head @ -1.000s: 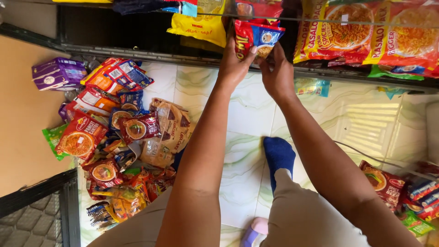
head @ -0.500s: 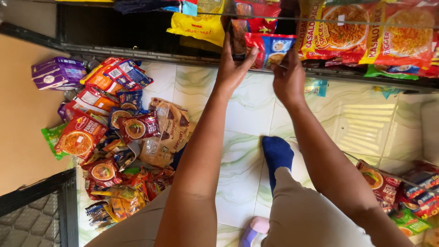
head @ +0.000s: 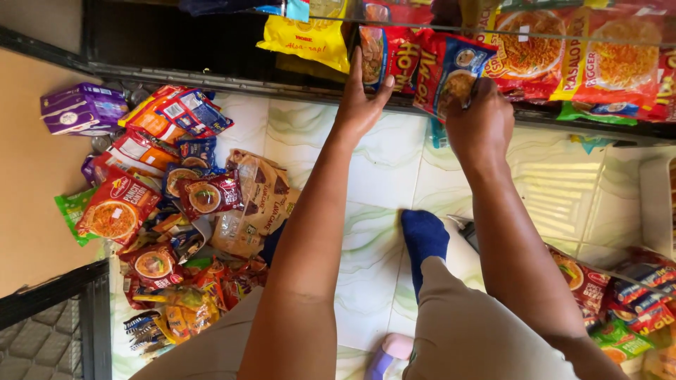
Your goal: The recorder is picking up various snack and noodle packets from the floor and organizing them onto grocery shelves.
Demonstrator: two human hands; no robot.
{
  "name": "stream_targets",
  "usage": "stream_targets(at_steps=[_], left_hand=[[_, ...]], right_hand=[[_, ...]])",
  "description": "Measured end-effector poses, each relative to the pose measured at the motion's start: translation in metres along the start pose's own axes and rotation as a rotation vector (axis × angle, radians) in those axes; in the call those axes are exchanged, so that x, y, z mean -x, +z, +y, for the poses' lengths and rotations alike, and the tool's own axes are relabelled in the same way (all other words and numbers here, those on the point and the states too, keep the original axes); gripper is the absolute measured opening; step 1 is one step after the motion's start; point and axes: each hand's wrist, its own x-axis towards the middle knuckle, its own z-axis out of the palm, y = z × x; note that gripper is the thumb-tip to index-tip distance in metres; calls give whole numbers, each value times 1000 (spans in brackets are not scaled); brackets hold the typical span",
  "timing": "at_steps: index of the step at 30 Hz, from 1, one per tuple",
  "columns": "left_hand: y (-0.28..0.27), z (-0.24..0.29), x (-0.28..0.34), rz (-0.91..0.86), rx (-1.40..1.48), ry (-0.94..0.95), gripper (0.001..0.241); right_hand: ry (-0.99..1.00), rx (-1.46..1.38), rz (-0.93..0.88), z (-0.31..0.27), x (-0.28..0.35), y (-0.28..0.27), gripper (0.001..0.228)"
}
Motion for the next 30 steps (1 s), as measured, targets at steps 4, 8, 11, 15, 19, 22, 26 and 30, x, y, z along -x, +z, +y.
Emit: stream_targets(at_steps=[4, 8, 11, 15, 19, 22, 26, 30], left_hand=[[0, 3, -1, 2, 9, -54, 98], [0, 3, -11, -32, 38, -66, 100], [-1, 3, -8, -34, 15, -74, 101], [-10, 1, -8, -8, 104, -123, 103], [-11, -5, -16, -20, -7, -41, 97], [-1, -3, -14, -41, -37, -208, 100], [3, -11, -18, 83, -109, -123, 101], [2, 4, -17, 77, -87, -167, 98]], right_hand=[[-5, 22, -28, 8, -4, -10, 29], [10, 61, -41, 4, -8, -10, 33], [-8, -57, -10, -7, -6, 14, 34], [-131, -188, 80, 1, -3, 49, 36], [-121, -229, 115, 0, -6, 58, 58], [-65, -105, 95, 9, 0, 63, 64], [-87, -129, 100, 0, -2, 48, 58], [-14, -282, 90, -9, 11, 16, 56]])
